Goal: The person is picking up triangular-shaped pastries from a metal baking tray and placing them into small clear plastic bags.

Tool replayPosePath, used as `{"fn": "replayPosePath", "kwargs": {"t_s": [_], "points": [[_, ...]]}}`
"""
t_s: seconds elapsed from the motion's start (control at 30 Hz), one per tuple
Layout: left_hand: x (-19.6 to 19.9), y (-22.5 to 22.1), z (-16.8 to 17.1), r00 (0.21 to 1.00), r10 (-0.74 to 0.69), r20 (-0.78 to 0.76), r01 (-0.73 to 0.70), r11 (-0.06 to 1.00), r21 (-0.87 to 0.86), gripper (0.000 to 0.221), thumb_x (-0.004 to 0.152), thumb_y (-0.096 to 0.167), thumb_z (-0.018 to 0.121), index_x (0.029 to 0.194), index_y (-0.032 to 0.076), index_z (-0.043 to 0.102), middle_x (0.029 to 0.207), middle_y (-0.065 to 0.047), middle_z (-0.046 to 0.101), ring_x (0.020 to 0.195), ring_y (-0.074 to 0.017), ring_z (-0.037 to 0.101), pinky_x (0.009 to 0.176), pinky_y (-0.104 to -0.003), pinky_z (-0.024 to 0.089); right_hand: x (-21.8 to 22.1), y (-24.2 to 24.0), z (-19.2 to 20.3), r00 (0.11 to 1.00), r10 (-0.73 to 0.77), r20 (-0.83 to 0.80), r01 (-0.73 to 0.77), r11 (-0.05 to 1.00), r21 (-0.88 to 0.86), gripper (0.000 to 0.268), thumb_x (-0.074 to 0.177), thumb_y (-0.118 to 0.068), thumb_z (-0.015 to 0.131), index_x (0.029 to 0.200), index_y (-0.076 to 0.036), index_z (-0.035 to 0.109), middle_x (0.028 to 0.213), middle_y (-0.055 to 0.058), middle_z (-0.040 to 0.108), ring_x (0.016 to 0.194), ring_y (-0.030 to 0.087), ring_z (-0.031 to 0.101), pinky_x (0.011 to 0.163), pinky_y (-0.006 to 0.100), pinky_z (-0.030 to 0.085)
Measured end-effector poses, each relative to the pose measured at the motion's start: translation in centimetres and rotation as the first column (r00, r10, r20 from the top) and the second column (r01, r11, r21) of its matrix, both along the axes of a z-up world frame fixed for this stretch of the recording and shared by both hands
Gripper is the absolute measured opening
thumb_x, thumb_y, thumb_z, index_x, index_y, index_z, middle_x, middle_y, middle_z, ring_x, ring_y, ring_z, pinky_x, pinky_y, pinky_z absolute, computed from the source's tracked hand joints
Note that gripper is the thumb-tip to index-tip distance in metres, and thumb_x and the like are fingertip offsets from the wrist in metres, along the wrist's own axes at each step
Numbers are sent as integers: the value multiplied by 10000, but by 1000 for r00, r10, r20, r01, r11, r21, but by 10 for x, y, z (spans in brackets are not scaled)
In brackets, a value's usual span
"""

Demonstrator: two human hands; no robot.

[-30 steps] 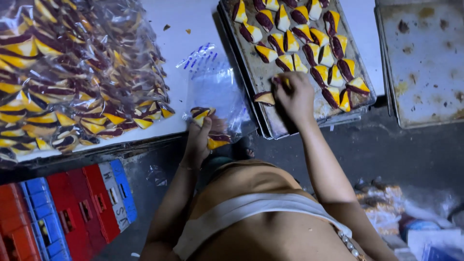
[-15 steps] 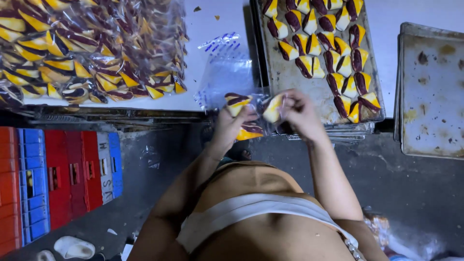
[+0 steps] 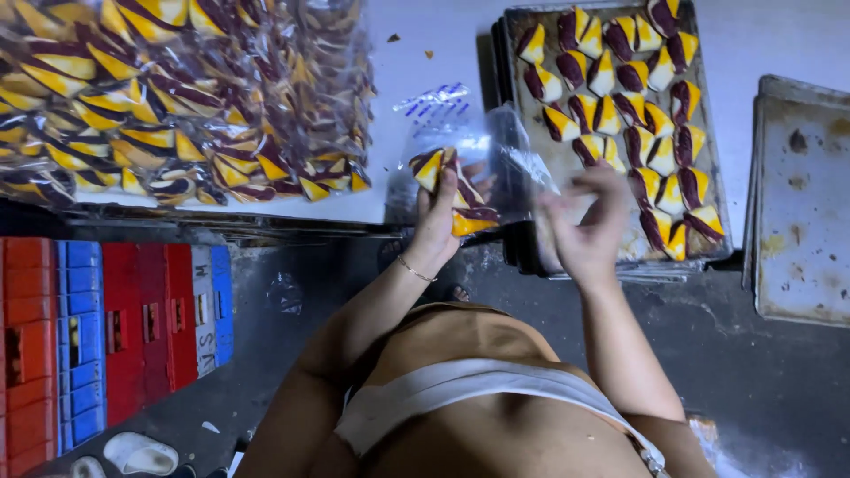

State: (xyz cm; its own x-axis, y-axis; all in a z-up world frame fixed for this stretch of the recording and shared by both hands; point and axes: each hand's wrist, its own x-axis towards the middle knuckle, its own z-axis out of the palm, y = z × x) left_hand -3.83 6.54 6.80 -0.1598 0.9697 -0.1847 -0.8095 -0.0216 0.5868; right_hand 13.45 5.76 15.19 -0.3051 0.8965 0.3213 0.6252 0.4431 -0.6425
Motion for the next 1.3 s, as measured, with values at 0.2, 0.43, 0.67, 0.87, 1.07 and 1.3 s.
{"fn": "replayPosePath", "kwargs": {"t_s": [0.2,0.43,0.67,0.87,1.07,1.3], "points": [[-18,39,-14,992,-45,118,39,998,47,490,878,284,866,1270,210,581,1259,-79,696,1127,-291,689,972,-457,580,-93,28,-20,249,-430,-868,10,897,-442,143,993,-252,744,1015,-177,624,908,-68,650,920,74,659,813,191,472],[-108,103,-34,330,95,-939,515,815,264,375,726,242,890,1030,161,687,1066,-85,692,1132,-325,628,1036,-452,450,-96,78,-53,905,-214,-368,233,972,9,97,1000,-21,691,940,-66,752,879,155,729,908,344,719,826,431,533],[-203,267,52,-609,83,-789,301,944,-133,46,742,130,816,780,111,799,658,-106,712,732,-340,763,632,-418,611,-89,90,-24,866,-197,-459,253,965,63,138,1062,9,596,1135,61,701,1141,240,653,1131,378,638,1033,472,467],[-328,448,-84,-651,59,-757,70,997,18,344,702,-235,533,867,-19,744,806,-217,689,728,-426,711,580,-454,570,-60,44,-58,703,-482,-523,296,867,-402,178,1088,-159,569,1176,-35,661,1082,91,698,1025,165,656,989,286,541],[-335,435,-113,-696,358,-622,63,893,445,301,596,-98,575,731,141,697,642,-108,663,568,-341,663,480,-449,529,-38,4,-89,636,-562,-528,310,813,-492,197,1073,-189,595,1155,-35,686,975,80,707,961,139,672,962,266,532],[-154,212,-4,-331,293,-897,242,945,219,639,895,-72,742,1474,74,515,1538,-179,453,1464,-352,345,1224,-452,290,-14,-13,-56,717,-479,-506,247,854,-459,198,1070,-178,589,1136,-27,699,1032,91,722,954,140,656,934,276,535]]}}
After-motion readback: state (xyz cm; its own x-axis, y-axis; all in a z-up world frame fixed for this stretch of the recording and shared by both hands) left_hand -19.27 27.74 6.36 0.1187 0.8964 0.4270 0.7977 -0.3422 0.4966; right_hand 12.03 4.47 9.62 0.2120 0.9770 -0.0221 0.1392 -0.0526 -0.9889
